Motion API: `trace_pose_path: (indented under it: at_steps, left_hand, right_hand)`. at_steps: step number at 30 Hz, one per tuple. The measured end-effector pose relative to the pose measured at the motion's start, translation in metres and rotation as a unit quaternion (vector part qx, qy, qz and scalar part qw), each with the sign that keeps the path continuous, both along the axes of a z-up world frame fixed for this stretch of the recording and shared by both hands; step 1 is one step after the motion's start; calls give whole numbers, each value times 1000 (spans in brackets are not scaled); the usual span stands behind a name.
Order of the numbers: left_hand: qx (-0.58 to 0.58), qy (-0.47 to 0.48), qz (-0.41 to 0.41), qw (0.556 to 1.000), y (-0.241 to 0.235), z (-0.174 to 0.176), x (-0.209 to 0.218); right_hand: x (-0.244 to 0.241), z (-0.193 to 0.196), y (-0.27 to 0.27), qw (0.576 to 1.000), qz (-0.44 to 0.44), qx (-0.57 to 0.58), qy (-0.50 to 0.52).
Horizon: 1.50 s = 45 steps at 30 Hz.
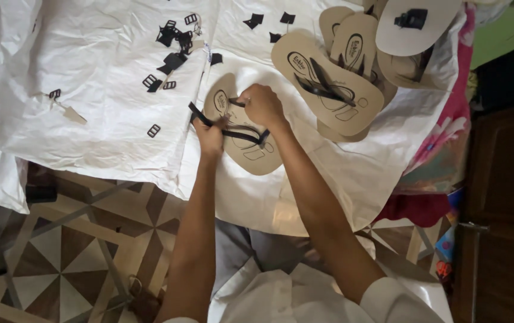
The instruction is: Threading and securing straps into flip-flop soles.
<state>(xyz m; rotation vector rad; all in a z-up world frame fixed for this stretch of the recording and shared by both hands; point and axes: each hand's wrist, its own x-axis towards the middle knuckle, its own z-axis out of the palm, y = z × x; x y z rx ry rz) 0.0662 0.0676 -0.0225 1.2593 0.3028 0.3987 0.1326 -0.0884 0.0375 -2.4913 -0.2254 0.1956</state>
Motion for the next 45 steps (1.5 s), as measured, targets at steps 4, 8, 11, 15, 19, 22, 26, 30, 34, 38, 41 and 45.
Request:
trace_pose_path:
  at_steps: [4, 8, 11, 15, 19, 22, 26, 30, 34, 38, 41, 45]
  left_hand:
    - [-21, 4, 3, 1000, -1, 13, -3]
    - [-61, -11, 18, 998, -2, 9, -3]
    - [-69, -19, 34, 997, -8, 35, -9]
    - [-46, -34, 29, 998, -14, 33, -9]
    - [-43, -35, 26, 998, -12, 27, -10]
    - [-47, -41, 33, 997, -14, 36, -10]
    - [-38, -43, 40, 998, -13, 26, -8]
    - [-38, -52, 40, 997, -15, 41, -11]
    - [-62, -42, 38, 997, -12, 26, -6]
    - [-69, -34, 45, 996, -7, -8, 4]
    - [-23, -43, 46, 998, -7, 7, -3]
    - [-44, -42, 63, 996, -12, 38, -9]
  right_hand:
    - [-4, -2, 18, 990, -55, 131, -23]
    - [-23, -6, 26, 922, -110, 363, -76]
    - [-64, 5, 15, 875, -112, 435, -181]
    - [-99, -4, 4, 880, -117, 386, -252]
    - [-105, 7, 6, 873, -107, 358, -314]
    - [-101, 11, 7, 869, -98, 358, -328]
    - [-98, 4, 5, 875, -93, 339, -331]
    - [-91, -10, 7, 889, -83, 326, -310]
    - [-87, -9, 10, 912, -78, 255, -311]
    - [-101, -6, 18, 899, -41, 149, -411]
    - [-110, -24, 20, 866, 66, 26, -495]
    - [-105, -32, 24, 835, 96, 1, -542]
